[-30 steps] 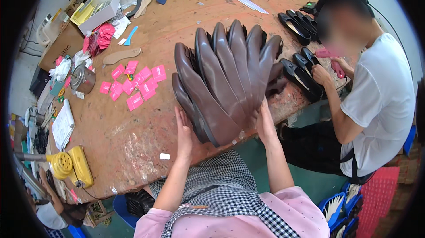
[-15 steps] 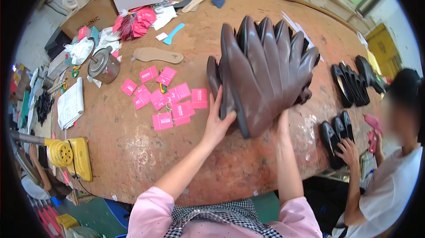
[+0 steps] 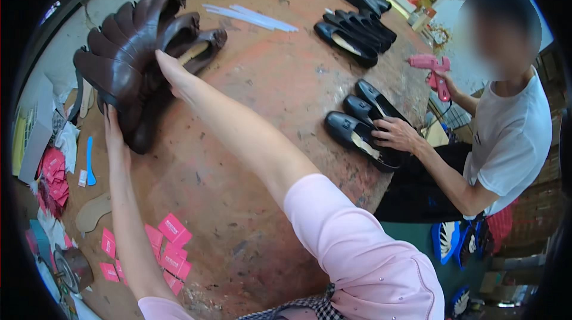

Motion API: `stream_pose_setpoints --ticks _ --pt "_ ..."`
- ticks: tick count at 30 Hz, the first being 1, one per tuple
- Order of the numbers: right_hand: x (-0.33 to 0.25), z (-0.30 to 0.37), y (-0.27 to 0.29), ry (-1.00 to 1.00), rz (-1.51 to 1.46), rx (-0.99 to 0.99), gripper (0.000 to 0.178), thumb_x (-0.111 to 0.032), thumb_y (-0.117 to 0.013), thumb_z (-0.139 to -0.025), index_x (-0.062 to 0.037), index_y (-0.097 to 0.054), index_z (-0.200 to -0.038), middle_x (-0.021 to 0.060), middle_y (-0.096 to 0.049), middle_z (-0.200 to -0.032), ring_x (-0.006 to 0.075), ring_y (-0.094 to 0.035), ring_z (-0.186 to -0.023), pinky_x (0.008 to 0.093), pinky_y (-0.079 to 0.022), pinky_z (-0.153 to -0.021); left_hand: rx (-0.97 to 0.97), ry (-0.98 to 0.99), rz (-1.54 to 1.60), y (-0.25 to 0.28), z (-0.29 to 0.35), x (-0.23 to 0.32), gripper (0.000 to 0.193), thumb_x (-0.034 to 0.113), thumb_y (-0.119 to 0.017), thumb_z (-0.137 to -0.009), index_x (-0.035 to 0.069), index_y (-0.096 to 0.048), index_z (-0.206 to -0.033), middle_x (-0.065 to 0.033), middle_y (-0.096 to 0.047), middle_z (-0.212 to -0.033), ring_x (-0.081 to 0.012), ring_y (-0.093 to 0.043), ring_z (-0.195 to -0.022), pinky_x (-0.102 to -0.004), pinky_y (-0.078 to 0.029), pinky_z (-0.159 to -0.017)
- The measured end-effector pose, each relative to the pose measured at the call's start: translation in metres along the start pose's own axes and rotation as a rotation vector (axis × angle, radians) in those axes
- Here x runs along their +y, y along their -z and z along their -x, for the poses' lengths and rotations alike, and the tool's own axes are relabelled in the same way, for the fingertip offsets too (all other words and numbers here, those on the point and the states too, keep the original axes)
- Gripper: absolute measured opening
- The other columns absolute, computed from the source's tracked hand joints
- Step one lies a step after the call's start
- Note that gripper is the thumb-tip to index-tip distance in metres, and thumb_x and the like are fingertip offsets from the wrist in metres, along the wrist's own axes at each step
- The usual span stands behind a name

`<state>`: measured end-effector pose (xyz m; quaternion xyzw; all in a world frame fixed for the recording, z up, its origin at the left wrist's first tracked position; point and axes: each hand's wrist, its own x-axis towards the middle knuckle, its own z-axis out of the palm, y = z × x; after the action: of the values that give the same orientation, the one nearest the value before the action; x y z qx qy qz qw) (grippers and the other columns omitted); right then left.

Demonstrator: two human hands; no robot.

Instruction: Attaching decorative bows to women's flat shoes using glue in a manufacturing setting.

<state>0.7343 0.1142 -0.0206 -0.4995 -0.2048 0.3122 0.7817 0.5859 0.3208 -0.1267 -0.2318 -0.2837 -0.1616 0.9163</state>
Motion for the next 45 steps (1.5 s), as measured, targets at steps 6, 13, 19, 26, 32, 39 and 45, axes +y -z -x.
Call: stream_pose_setpoints --ticks 6,13,19,26,32,39,45 --pt "-0.005 0.018 0.076 0.136 0.235 0.363 0.065 -0.048 -0.040 -0.094 0.0002 -0.045 -0.136 0.0228 -0.038 -0.145 0.0343 -0.027 -0.139 0.0378 -0.018 -0.115 1.099 -0.522 -1.788 0.036 -0.066 -0.113 0.067 0.053 -0.040 -0.097 0.016 -0.025 -0.150 -0.0019 -0.037 -0.148 -0.0166 -0.034 -0.136 -0.0322 -0.027 -0.109" --pt "-0.011 0.314 0.005 -0.164 0.134 0.034 0.053 -0.016 -0.056 -0.094 -0.0043 -0.039 -0.142 0.0128 -0.044 -0.143 0.0226 -0.043 -0.129 0.0343 -0.037 -0.105 1.229 -0.519 -2.567 -0.007 0.110 -0.273 0.052 0.026 -0.054 -0.093 0.003 -0.042 -0.138 -0.0185 -0.044 -0.140 -0.0296 -0.039 -0.133 -0.0398 -0.032 -0.110" --pt "0.042 0.440 0.043 -0.084 0.558 -0.103 0.046 -0.007 -0.048 -0.095 0.0044 -0.038 -0.139 0.0175 -0.042 -0.143 0.0266 -0.040 -0.132 0.0372 -0.030 -0.111 1.574 -0.559 -2.678 -0.050 0.207 -0.449 0.079 0.040 -0.067 -0.083 0.010 -0.030 -0.147 -0.0224 -0.022 -0.152 -0.0387 -0.027 -0.139 -0.0473 -0.025 -0.113" --pt "0.080 0.489 -0.023 0.128 0.803 -0.529 0.046 -0.007 -0.053 -0.092 0.0006 -0.044 -0.136 0.0187 -0.044 -0.140 0.0315 -0.038 -0.134 0.0399 -0.029 -0.111 2.382 -0.662 -2.777 -0.078 0.367 -0.599 0.077 0.044 -0.065 -0.080 0.013 -0.036 -0.144 -0.0207 -0.026 -0.150 -0.0384 -0.024 -0.139 -0.0503 -0.023 -0.113" --pt "0.086 0.516 -0.098 0.358 1.037 -0.857 0.049 -0.009 -0.055 -0.090 -0.0009 -0.044 -0.137 0.0176 -0.043 -0.142 0.0339 -0.033 -0.137 0.0436 -0.027 -0.112 2.642 -0.878 -2.546 -0.075 0.419 -0.669 0.078 0.042 -0.068 -0.078 0.011 -0.037 -0.143 -0.0238 -0.026 -0.149 -0.0403 -0.025 -0.138 -0.0502 -0.023 -0.112" --pt "0.076 0.521 -0.101 0.493 1.128 -0.944 0.049 -0.008 -0.060 -0.085 -0.0006 -0.049 -0.132 0.0193 -0.048 -0.136 0.0368 -0.040 -0.131 0.0447 -0.032 -0.109 2.460 -1.017 -2.554 -0.070 0.419 -0.687 0.075 0.032 -0.071 -0.077 0.006 -0.040 -0.140 -0.0258 -0.036 -0.142 -0.0429 -0.032 -0.133 -0.0475 -0.028 -0.111" --pt "0.040 0.508 -0.076 0.561 1.186 -0.728 0.051 -0.012 -0.063 -0.083 -0.0053 -0.050 -0.132 0.0174 -0.049 -0.134 0.0356 -0.041 -0.129 0.0451 -0.034 -0.108 2.403 -0.924 -2.621 -0.054 0.420 -0.689 0.073 0.024 -0.069 -0.077 0.005 -0.040 -0.141 -0.0226 -0.035 -0.146 -0.0396 -0.029 -0.136 -0.0492 -0.023 -0.112"
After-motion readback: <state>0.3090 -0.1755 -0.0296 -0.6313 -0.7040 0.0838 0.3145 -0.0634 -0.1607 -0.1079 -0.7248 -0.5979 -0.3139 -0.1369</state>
